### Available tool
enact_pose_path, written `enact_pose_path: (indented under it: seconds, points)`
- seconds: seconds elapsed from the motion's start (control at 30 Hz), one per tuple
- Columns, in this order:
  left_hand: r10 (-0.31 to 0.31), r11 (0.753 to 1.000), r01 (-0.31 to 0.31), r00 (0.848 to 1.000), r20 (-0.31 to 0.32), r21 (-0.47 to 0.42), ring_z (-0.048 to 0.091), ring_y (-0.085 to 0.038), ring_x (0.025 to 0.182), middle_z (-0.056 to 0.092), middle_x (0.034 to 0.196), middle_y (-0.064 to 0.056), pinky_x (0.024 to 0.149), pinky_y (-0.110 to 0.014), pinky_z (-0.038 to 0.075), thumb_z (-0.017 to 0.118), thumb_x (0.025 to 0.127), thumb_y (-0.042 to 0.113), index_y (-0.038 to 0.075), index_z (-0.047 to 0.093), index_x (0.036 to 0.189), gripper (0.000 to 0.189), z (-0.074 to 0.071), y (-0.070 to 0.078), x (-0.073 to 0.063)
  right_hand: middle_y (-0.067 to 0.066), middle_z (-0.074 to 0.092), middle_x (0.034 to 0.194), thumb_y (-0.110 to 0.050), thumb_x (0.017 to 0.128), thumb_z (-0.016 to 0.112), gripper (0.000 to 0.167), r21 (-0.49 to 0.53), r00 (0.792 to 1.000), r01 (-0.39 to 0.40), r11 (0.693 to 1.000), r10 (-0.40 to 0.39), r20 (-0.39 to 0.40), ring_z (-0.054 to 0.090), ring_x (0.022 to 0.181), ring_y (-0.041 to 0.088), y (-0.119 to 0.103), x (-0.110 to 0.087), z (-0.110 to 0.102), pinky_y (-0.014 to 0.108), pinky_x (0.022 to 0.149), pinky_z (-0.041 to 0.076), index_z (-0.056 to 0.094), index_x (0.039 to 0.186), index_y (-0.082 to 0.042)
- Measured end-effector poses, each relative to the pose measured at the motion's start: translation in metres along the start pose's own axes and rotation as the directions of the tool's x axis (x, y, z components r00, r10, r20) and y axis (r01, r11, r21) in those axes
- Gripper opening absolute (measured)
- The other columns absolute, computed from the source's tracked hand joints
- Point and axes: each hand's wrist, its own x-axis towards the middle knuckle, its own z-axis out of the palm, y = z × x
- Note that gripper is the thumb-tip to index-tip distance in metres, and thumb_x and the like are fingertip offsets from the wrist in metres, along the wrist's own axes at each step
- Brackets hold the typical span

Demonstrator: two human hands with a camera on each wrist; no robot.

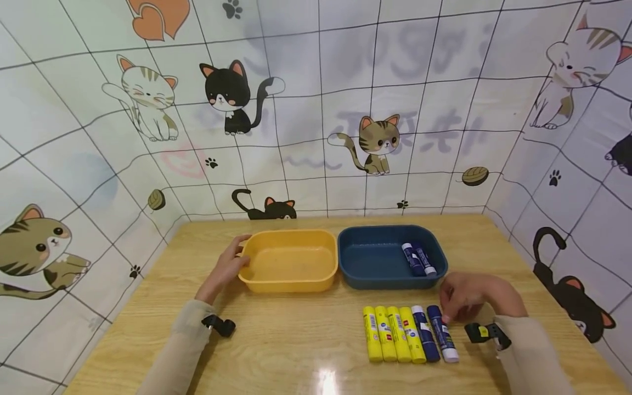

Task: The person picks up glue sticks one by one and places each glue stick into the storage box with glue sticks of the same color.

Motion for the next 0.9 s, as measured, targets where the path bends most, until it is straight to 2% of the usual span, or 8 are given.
enact_pose_path:
  seconds: [0.17, 0.3, 0.43, 0.6, 0.73, 0.9]
  points:
    - [-0.004, 1.0, 0.003, 1.0, 0.008, 0.005, 0.068, -0.034, 0.106, 0.061, 0.134, -0.025, 0.079, -0.034, 0.058, 0.055, 0.091, 0.009, 0.019, 0.039, 0.157, 0.068, -0.0018, 0.0, -0.0006, 0.004, 0.062, 0.079, -0.004, 0.082, 0.076, 0.015, 0.03, 0.999, -0.026, 0.999, 0.027, -0.023, 0.055, 0.066, 0.017, 0.0037, -0.0067, -0.0021, 0.028, 0.058, 0.05, 0.065, 0.093, -0.001]
    - [-0.003, 1.0, 0.003, 1.0, -0.003, 0.003, 0.068, -0.035, 0.104, 0.061, 0.133, -0.026, 0.077, -0.035, 0.058, 0.056, 0.09, 0.007, 0.017, 0.039, 0.157, 0.07, -0.0041, 0.0001, -0.0023, 0.005, 0.066, 0.084, -0.013, 0.085, 0.079, 0.019, 0.002, 0.996, -0.063, 0.998, 0.063, -0.067, 0.063, 0.071, 0.019, 0.0012, -0.0096, -0.0036, 0.035, 0.065, 0.058, 0.066, 0.096, -0.004]
    - [0.013, 1.0, -0.013, 1.0, 0.019, 0.007, 0.068, -0.035, 0.106, 0.06, 0.135, -0.027, 0.079, -0.036, 0.058, 0.055, 0.092, 0.008, 0.016, 0.038, 0.158, 0.069, -0.0034, 0.0001, -0.0014, 0.005, 0.068, 0.079, -0.021, 0.084, 0.083, 0.026, -0.013, 0.992, -0.099, 0.995, 0.098, -0.085, 0.063, 0.069, 0.019, -0.0011, -0.0112, -0.0026, 0.036, 0.064, 0.058, 0.065, 0.093, -0.005]
    - [0.013, 1.0, -0.013, 1.0, 0.019, 0.007, 0.069, -0.034, 0.104, 0.061, 0.134, -0.027, 0.078, -0.037, 0.059, 0.054, 0.091, 0.008, 0.016, 0.038, 0.158, 0.069, -0.0044, -0.0002, -0.0005, 0.007, 0.071, 0.078, -0.019, 0.085, 0.082, 0.025, -0.033, 0.986, -0.118, 0.993, 0.113, -0.12, 0.068, 0.07, 0.021, -0.005, -0.0091, -0.0032, 0.037, 0.064, 0.059, 0.064, 0.095, -0.005]
    - [0.019, 1.0, -0.019, 1.0, 0.015, -0.001, 0.07, -0.035, 0.103, 0.061, 0.135, -0.027, 0.076, -0.037, 0.06, 0.054, 0.091, 0.008, 0.017, 0.038, 0.158, 0.07, -0.0052, 0.0008, 0.0001, 0.008, 0.07, 0.079, -0.019, 0.089, 0.077, 0.024, -0.044, 0.983, -0.102, 0.994, 0.094, -0.158, 0.068, 0.07, 0.022, -0.0057, -0.0103, -0.0058, 0.038, 0.063, 0.058, 0.063, 0.101, -0.004]
    - [0.019, 1.0, -0.019, 0.999, 0.027, -0.017, 0.07, -0.035, 0.102, 0.06, 0.134, -0.027, 0.074, -0.035, 0.059, 0.055, 0.091, 0.008, 0.018, 0.039, 0.157, 0.068, -0.0047, 0.0014, -0.0011, 0.007, 0.07, 0.088, -0.024, 0.087, 0.081, 0.038, -0.035, 0.978, -0.154, 0.987, 0.147, -0.149, 0.069, 0.078, 0.023, -0.0057, -0.0093, -0.0034, 0.043, 0.071, 0.061, 0.058, 0.111, -0.005]
